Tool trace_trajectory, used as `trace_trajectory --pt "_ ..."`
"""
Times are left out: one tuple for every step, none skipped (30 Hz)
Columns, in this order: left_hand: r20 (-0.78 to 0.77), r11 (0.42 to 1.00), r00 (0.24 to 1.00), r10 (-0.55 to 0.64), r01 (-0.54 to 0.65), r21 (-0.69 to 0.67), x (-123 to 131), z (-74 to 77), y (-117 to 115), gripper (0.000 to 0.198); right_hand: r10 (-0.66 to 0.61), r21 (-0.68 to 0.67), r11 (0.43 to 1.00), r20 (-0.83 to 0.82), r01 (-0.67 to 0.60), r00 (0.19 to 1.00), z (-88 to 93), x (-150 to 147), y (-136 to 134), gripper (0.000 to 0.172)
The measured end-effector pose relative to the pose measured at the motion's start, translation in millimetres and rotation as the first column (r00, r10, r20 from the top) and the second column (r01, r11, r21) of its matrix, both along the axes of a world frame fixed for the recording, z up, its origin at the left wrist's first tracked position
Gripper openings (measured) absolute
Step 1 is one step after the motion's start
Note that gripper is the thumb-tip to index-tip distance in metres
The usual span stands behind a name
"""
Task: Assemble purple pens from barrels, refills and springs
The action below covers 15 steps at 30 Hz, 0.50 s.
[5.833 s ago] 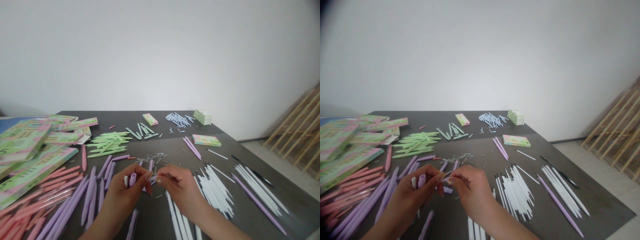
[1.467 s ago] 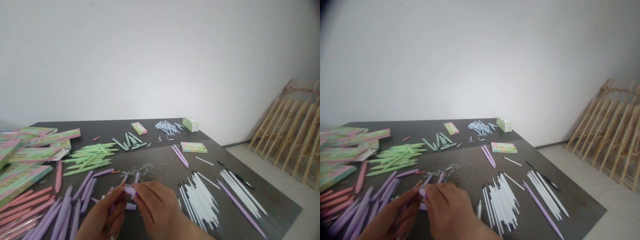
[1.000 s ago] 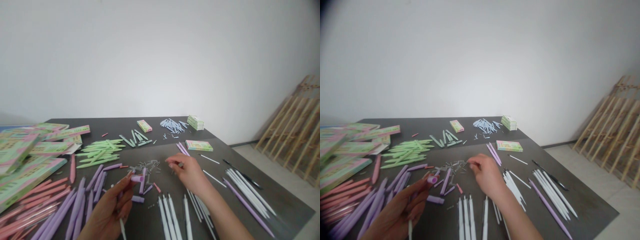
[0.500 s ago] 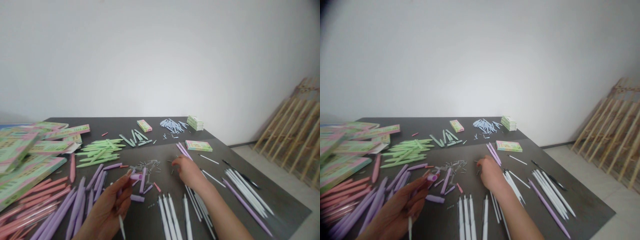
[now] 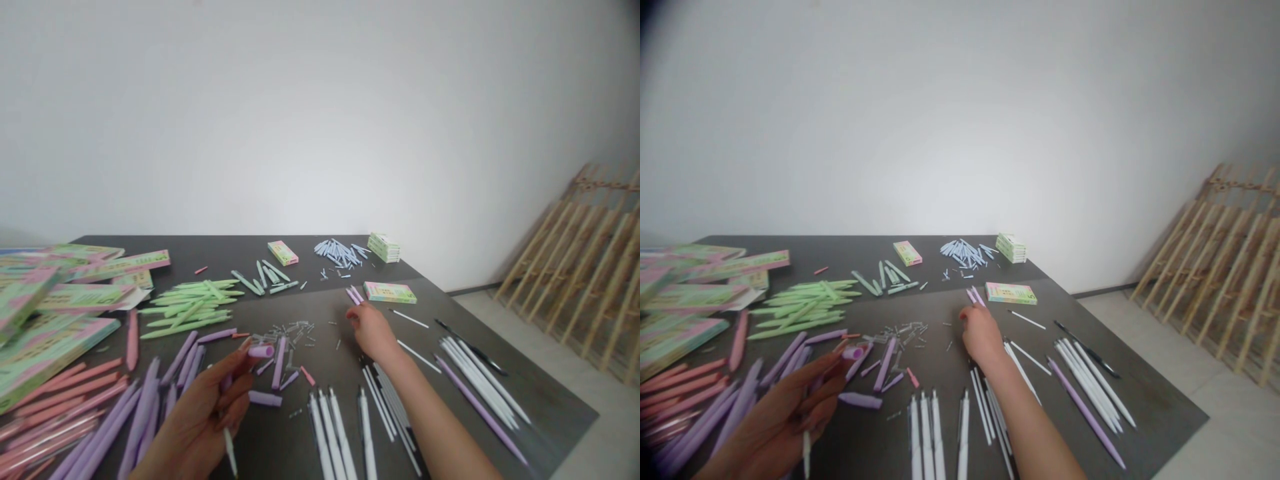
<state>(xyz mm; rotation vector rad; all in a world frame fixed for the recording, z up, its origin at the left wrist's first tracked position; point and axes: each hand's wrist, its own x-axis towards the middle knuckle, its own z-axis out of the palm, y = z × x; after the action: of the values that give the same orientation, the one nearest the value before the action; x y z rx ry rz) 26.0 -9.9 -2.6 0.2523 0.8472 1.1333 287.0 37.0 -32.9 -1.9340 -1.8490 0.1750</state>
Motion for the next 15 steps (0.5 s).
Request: trace_trajectory --pt "0.007 1.0 1.0 0.005 -0.005 -0.004 -1 -0.6 0 0.015 0.01 0.016 1.0 -0.017 -0.01 1.0 1.9 -2 0 0.023" --pt "0.014 1.0 1.0 0.012 -0.012 -0.009 -1 -1.0 1 0.016 0.029 0.034 0.999 -0.037 -0.028 0.999 4.8 -5 -2 0.021" --pt "0.022 1.0 1.0 0.018 -0.018 -0.013 -2 -1.1 1 0.017 0.057 0.052 0.997 -0.059 -0.054 0.997 8.3 -10 -5 0.019" --pt "0.032 1.0 0.999 0.022 -0.022 -0.015 -2 -1.0 2 0.017 0.095 0.068 0.994 -0.083 -0.09 0.992 12.3 -17 -9 0.017" --pt "0.043 1.0 0.999 0.028 -0.027 -0.016 -1 -0.7 2 0.018 0.138 0.082 0.988 -0.108 -0.13 0.985 16.4 -26 -15 0.014" --pt "0.054 0.999 0.998 0.032 -0.031 -0.014 -1 -0.3 2 0.018 0.186 0.093 0.98 -0.133 -0.175 0.973 20.1 -38 -23 0.012" --pt "0.064 0.999 0.997 0.037 -0.037 -0.009 0 0.2 2 0.017 0.236 0.102 0.97 -0.158 -0.222 0.959 23.0 -50 -32 0.012" --pt "0.07 0.999 0.997 0.044 -0.043 -0.003 0 0.6 2 0.017 0.279 0.11 0.959 -0.179 -0.262 0.944 24.5 -64 -43 0.014" --pt "0.073 0.999 0.996 0.051 -0.051 0.001 1 1.0 1 0.017 0.332 0.117 0.942 -0.212 -0.313 0.919 24.4 -78 -54 0.016" --pt "0.074 0.999 0.996 0.054 -0.054 0.004 2 1.2 1 0.018 0.402 0.146 0.915 -0.288 -0.375 0.869 22.4 -91 -64 0.017" --pt "0.078 0.999 0.996 0.052 -0.052 0.005 2 1.2 0 0.018 0.479 0.18 0.878 -0.336 -0.444 0.811 18.6 -103 -74 0.019" --pt "0.082 0.999 0.996 0.044 -0.044 0.003 3 1.1 -1 0.019 0.57 0.245 0.821 -0.326 -0.516 0.754 13.3 -114 -81 0.027" --pt "0.086 0.999 0.996 0.033 -0.033 0.001 3 0.9 -2 0.02 0.644 0.33 0.76 -0.263 -0.56 0.719 6.9 -122 -87 0.035" --pt "0.092 1.0 0.996 0.015 -0.014 -0.003 4 0.7 -3 0.02 0.711 0.43 0.671 -0.142 -0.604 0.689 0.3 -130 -91 0.034" --pt "0.102 1.0 0.995 -0.009 0.01 -0.007 4 0.5 -4 0.02 0.723 0.481 0.614 -0.026 -0.625 0.691 -6.0 -135 -93 0.028"
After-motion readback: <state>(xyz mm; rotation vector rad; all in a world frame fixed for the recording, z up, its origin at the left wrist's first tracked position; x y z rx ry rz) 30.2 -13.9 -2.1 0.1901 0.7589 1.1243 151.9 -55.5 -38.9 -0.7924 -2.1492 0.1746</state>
